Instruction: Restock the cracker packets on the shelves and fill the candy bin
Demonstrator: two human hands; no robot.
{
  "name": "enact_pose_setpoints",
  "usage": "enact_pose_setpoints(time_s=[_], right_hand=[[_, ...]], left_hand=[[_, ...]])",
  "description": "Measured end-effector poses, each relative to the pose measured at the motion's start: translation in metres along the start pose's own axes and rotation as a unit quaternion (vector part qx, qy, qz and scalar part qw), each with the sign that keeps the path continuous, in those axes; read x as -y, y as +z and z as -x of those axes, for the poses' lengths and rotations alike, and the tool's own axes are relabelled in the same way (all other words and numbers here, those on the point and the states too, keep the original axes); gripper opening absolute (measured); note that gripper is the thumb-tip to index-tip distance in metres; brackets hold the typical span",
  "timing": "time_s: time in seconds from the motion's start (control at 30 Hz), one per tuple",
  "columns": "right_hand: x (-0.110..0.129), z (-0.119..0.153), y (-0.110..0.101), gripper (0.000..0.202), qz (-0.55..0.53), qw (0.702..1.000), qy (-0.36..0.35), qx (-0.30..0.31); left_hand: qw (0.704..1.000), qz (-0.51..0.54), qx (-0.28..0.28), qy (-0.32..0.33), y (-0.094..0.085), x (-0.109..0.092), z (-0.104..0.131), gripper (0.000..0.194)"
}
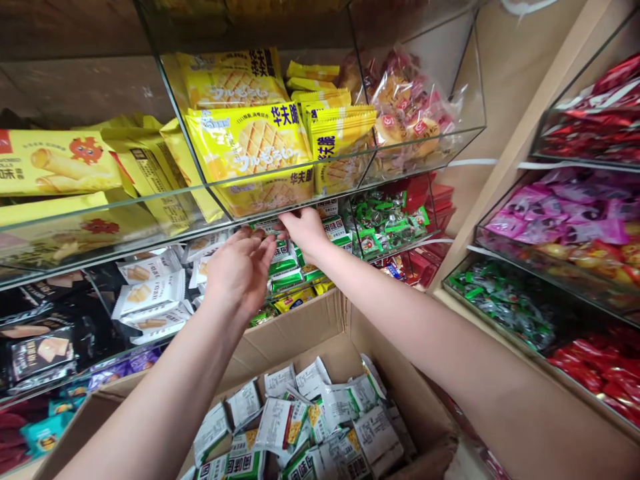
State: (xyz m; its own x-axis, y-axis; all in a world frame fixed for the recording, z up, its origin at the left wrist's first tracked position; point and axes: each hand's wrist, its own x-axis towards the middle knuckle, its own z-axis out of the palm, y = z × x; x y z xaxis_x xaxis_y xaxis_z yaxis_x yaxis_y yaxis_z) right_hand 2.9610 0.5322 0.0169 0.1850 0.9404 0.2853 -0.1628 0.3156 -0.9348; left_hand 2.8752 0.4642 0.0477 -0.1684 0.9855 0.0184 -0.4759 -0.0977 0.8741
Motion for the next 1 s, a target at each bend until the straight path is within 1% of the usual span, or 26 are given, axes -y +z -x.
enact_pose_setpoints(time_s=[0.07, 0.1, 0.13, 0.17, 0.27, 0.37, 0.4, 0.43, 0.47, 0.53, 0.57, 0.63, 0.7, 0.77, 0.83, 0.87, 0.93, 1.0], right_hand=[[0.002, -0.001, 0.004, 0.006, -0.080, 0.996, 0.032, -0.006], [0.003, 0.000, 0.004, 0.004, -0.099, 0.994, 0.045, -0.012], [0.004, 0.000, 0.004, 0.005, -0.101, 0.993, 0.058, -0.017], [0.005, 0.001, 0.004, 0.005, -0.079, 0.994, 0.067, -0.018], [0.008, 0.003, -0.001, 0.008, 0.059, 0.995, 0.075, 0.002], [0.009, 0.001, -0.007, 0.009, 0.177, 0.982, 0.061, 0.030], [0.009, -0.001, -0.009, 0.008, 0.232, 0.971, 0.041, 0.034], [0.009, -0.002, -0.011, 0.007, 0.301, 0.953, 0.013, 0.039], [0.009, -0.004, -0.013, 0.006, 0.371, 0.927, -0.020, 0.044], [0.010, -0.006, -0.016, 0.011, 0.477, 0.874, -0.075, 0.061], [0.010, -0.007, -0.018, 0.014, 0.501, 0.858, -0.088, 0.074], [0.012, -0.005, -0.021, 0.017, 0.529, 0.836, -0.101, 0.102], [0.014, 0.001, -0.025, 0.021, 0.549, 0.821, -0.114, 0.105], [0.016, 0.007, -0.030, 0.025, 0.575, 0.805, -0.131, 0.069], [0.017, 0.013, -0.034, 0.032, 0.608, 0.779, -0.147, 0.028], [0.016, 0.014, -0.036, 0.036, 0.623, 0.766, -0.155, 0.020], [0.015, 0.016, -0.039, 0.041, 0.640, 0.750, -0.167, 0.031], [0.014, 0.016, -0.040, 0.040, 0.640, 0.747, -0.170, 0.051]], left_hand=[[1.000, -0.021, 0.001, 0.019, -0.011, 0.000, 0.004, 0.022], [0.999, -0.032, 0.002, 0.028, -0.016, 0.001, 0.005, 0.022], [0.998, -0.043, 0.004, 0.035, -0.020, 0.001, 0.006, 0.023], [0.998, -0.056, 0.008, 0.039, -0.024, 0.002, 0.007, 0.023], [0.993, -0.102, 0.023, 0.051, -0.031, 0.005, 0.007, 0.026], [0.980, -0.171, 0.050, 0.086, -0.035, 0.008, 0.002, 0.029], [0.972, -0.203, 0.064, 0.104, -0.036, 0.008, -0.001, 0.031], [0.959, -0.240, 0.082, 0.125, -0.037, 0.009, -0.004, 0.032], [0.943, -0.280, 0.100, 0.149, -0.037, 0.009, -0.007, 0.035], [0.894, -0.372, 0.138, 0.207, -0.035, 0.007, -0.013, 0.040], [0.862, -0.420, 0.158, 0.236, -0.033, 0.007, -0.015, 0.042], [0.786, -0.511, 0.197, 0.286, -0.030, 0.005, -0.018, 0.043], [0.708, -0.590, 0.218, 0.322, -0.027, 0.006, -0.019, 0.042], [0.638, -0.655, 0.210, 0.347, -0.026, 0.008, -0.019, 0.042], [0.577, -0.708, 0.190, 0.361, -0.026, 0.010, -0.020, 0.043], [0.549, -0.730, 0.182, 0.364, -0.026, 0.011, -0.020, 0.043], [0.499, -0.766, 0.171, 0.368, -0.026, 0.012, -0.019, 0.040], [0.458, -0.792, 0.160, 0.370, -0.025, 0.012, -0.017, 0.036]])
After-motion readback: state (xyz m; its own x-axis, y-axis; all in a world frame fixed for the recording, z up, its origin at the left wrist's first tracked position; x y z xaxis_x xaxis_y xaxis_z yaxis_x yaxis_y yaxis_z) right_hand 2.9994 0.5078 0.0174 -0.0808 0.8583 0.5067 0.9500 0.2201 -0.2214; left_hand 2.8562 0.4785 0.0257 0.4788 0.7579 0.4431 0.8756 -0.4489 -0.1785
